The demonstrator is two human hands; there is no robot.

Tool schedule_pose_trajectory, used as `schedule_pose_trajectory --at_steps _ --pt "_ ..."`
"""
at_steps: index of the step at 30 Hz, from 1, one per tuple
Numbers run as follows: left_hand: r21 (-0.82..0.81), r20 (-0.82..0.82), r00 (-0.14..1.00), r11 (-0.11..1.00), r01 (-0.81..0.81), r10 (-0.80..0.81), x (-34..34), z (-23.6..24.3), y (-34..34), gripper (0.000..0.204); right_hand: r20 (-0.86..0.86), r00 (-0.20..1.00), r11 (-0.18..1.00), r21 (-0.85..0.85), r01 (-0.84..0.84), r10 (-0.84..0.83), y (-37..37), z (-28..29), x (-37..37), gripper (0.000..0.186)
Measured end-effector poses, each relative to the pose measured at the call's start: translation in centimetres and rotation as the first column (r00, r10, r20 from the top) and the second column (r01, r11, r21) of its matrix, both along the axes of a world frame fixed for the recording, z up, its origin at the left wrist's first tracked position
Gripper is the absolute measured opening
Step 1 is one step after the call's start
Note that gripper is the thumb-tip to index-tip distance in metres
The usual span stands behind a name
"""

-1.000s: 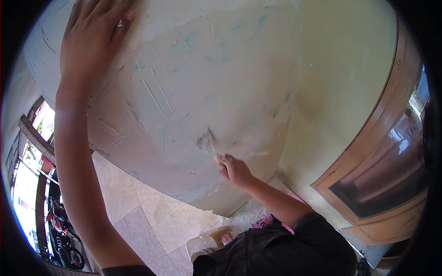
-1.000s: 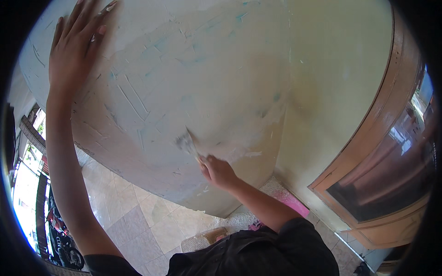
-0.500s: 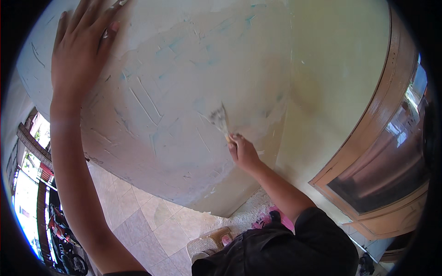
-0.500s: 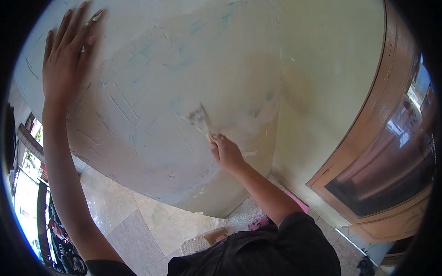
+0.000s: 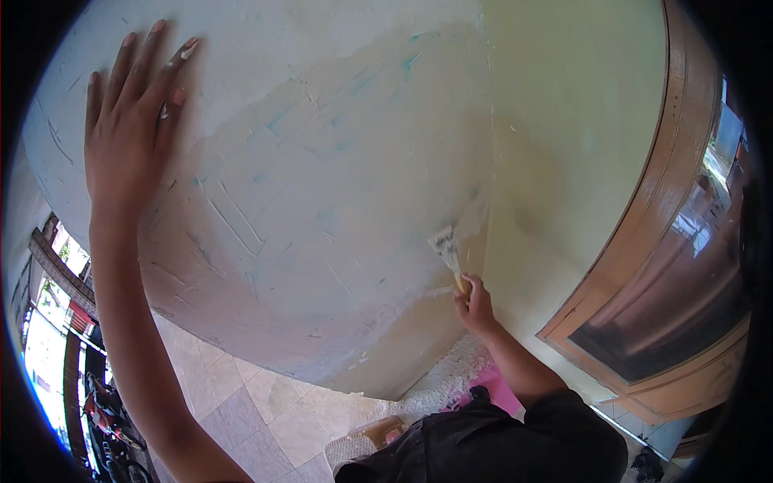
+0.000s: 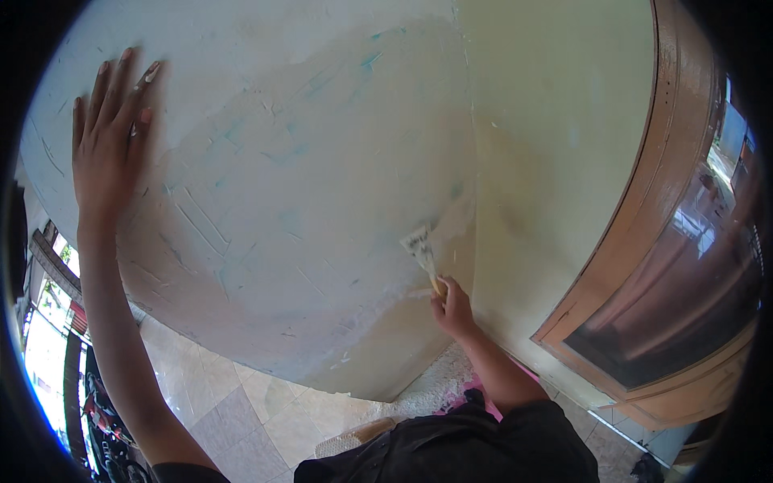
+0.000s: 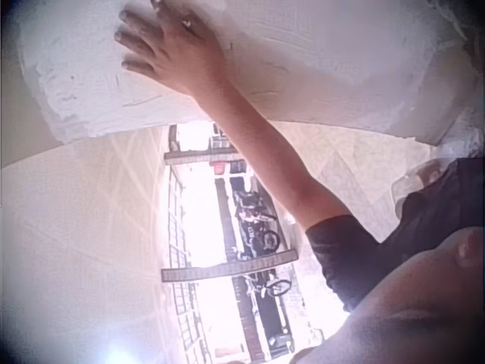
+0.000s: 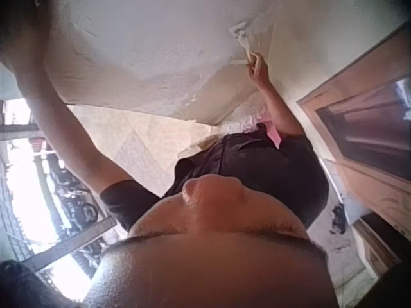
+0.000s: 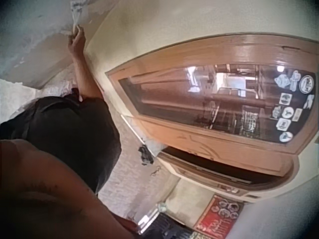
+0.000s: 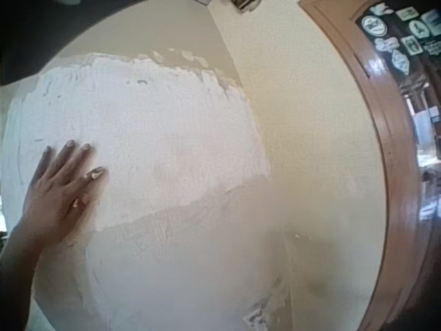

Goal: The person plasters a wall by scooping plaster from a bucket with a putty knife and spreading it onto the wall.

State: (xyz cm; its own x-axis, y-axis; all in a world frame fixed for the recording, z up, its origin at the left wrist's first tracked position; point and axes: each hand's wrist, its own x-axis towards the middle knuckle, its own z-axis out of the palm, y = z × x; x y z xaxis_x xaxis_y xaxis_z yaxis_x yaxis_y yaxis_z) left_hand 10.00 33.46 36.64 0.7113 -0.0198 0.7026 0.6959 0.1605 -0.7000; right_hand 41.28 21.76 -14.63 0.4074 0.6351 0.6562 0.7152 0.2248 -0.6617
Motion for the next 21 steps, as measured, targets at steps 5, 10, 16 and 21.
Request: schedule_pose_trajectory --at_steps 5,10,16,21 --pt "-0.026 0.023 0.999 0.999 -0.029 0.029 1.9 -0.2 0.0 0.039 0.136 0.991 0.946 0.320 -0.048 0.004 6.2 12.6 2.6 0.039" --pt "-0.031 -0.005 1.000 0.999 -0.020 0.020 5.3 0.3 0.3 0.040 0.182 0.983 0.907 0.414 -0.084 0.008 10.0 21.3 3.0 0.037" --pt "0.012 -0.019 0.997 0.997 -0.073 0.073 8.0 1.8 1.0 0.042 0.102 0.981 0.983 -0.100 -0.153 0.163 7.1 1.6 3.5 0.040" --pt "-0.015 -0.024 0.999 0.999 -0.043 0.043 10.9 2.2 2.1 0.042 0.162 0.986 0.976 0.206 -0.068 0.034 7.6 5.7 8.8 0.035"
